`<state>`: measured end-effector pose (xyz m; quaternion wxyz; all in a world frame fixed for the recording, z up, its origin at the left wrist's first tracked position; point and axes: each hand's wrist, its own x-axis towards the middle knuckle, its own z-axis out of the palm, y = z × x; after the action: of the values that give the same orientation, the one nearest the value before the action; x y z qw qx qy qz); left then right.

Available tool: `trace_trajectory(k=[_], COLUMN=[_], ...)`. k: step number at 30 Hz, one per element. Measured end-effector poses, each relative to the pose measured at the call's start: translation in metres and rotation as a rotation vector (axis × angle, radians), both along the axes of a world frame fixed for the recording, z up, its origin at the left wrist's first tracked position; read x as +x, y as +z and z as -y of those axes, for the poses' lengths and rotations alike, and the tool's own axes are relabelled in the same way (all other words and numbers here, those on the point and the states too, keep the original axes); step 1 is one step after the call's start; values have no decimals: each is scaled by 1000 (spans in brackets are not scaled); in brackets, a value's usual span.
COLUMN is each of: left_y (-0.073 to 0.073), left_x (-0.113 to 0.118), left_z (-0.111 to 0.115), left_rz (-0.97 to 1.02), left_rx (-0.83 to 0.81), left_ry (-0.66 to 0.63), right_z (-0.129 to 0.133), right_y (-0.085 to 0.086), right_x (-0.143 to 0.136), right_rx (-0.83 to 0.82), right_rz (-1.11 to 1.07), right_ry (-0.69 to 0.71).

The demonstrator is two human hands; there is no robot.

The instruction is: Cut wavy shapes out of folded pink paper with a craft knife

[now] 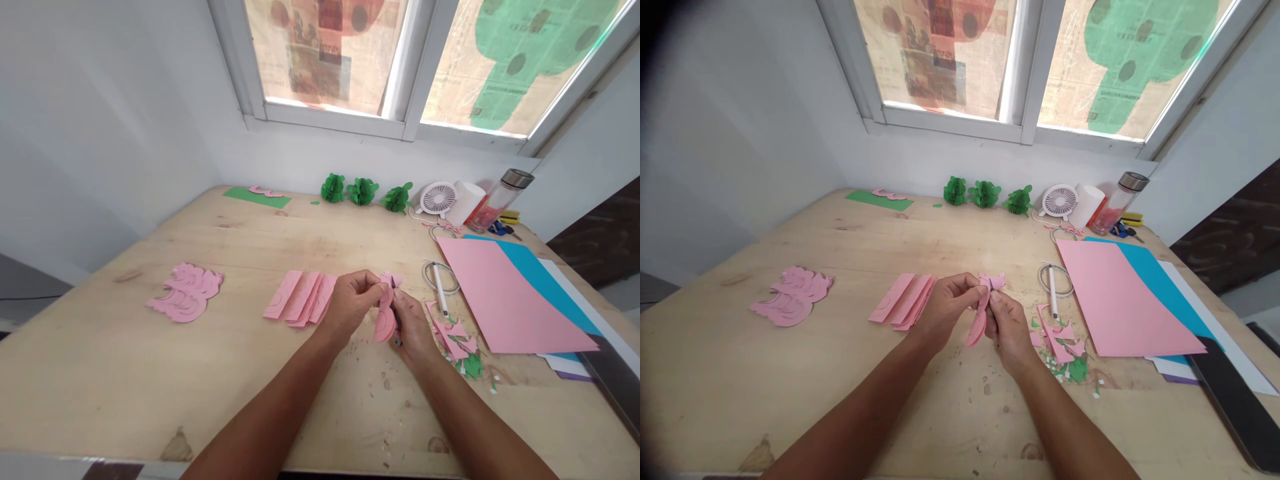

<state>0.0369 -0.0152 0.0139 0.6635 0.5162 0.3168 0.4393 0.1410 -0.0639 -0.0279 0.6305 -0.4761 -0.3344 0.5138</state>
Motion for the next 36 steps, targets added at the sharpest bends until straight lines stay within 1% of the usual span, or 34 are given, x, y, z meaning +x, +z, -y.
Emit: trace_trajectory(k=[6,13,36], left_y=[0,0,-1], left_x=[0,0,0], left_z=[0,0,-1], left_rz=[6,11,6], left_rx=[-1,-4,-6], left_ry=[-4,-15,-10], right_z=[0,0,0], right_y=[2,2,3], right_x=[0,0,-1], right_rx=[-1,13,-24], right_rz=[37,-3,33], right_ry=[8,11,7])
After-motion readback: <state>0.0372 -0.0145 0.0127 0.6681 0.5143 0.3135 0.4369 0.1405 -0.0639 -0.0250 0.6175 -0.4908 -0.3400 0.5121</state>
